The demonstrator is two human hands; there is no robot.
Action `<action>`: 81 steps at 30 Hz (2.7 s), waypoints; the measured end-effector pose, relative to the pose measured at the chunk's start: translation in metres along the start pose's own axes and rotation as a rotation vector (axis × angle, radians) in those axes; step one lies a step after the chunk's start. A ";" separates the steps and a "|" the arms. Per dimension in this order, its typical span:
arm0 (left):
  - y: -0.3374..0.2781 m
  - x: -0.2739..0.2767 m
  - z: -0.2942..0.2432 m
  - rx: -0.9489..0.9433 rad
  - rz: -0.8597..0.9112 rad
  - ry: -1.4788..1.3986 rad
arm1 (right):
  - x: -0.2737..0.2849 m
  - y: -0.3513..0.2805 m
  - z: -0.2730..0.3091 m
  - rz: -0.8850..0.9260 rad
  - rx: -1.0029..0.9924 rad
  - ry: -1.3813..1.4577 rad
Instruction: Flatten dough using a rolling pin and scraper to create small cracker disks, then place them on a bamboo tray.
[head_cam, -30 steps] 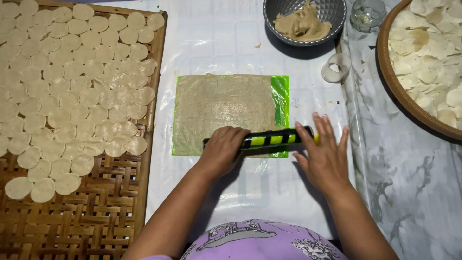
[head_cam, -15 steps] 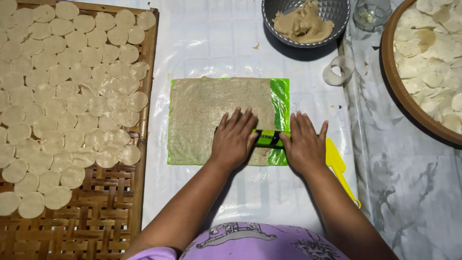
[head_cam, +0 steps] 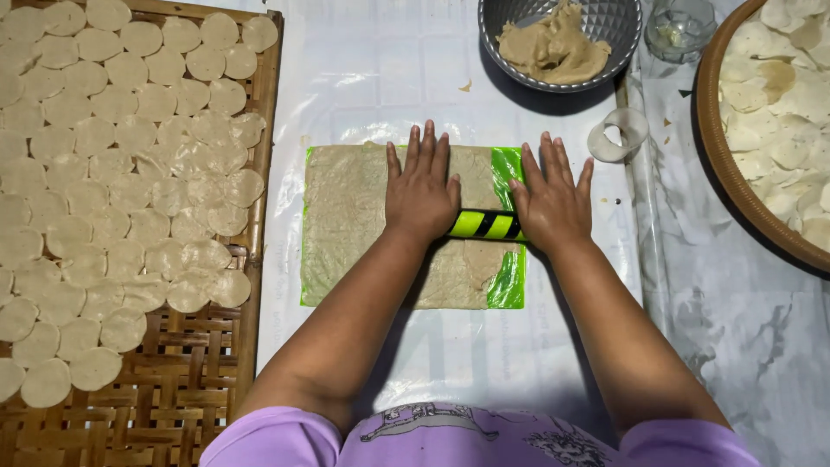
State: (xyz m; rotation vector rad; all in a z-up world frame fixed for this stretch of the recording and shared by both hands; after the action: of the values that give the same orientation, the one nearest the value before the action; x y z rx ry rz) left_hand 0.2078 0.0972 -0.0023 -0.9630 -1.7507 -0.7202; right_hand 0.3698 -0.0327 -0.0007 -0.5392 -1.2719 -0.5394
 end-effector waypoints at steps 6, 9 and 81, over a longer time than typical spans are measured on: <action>-0.057 -0.015 -0.017 -0.067 -0.006 0.009 | -0.008 -0.058 -0.005 0.056 -0.023 -0.086; -0.085 -0.016 -0.027 -0.110 -0.032 0.012 | -0.007 -0.088 -0.006 -0.055 0.068 -0.056; 0.035 -0.027 0.071 -0.204 0.030 0.058 | 0.003 0.051 0.007 0.175 0.030 0.129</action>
State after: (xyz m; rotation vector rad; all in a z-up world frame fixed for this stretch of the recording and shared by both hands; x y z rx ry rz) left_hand 0.2107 0.1652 -0.0515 -1.0926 -1.6317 -0.9112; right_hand 0.3983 0.0105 -0.0003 -0.5752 -1.0968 -0.4013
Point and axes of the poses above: each hand's wrist, its own y-axis towards the middle knuckle, its own x-axis out of the back of the hand, z = x × y, the point moved 3 cm from there along y, towards the middle knuckle, and after that the axes turned 14 degrees about -x, right-handed, at the moved point
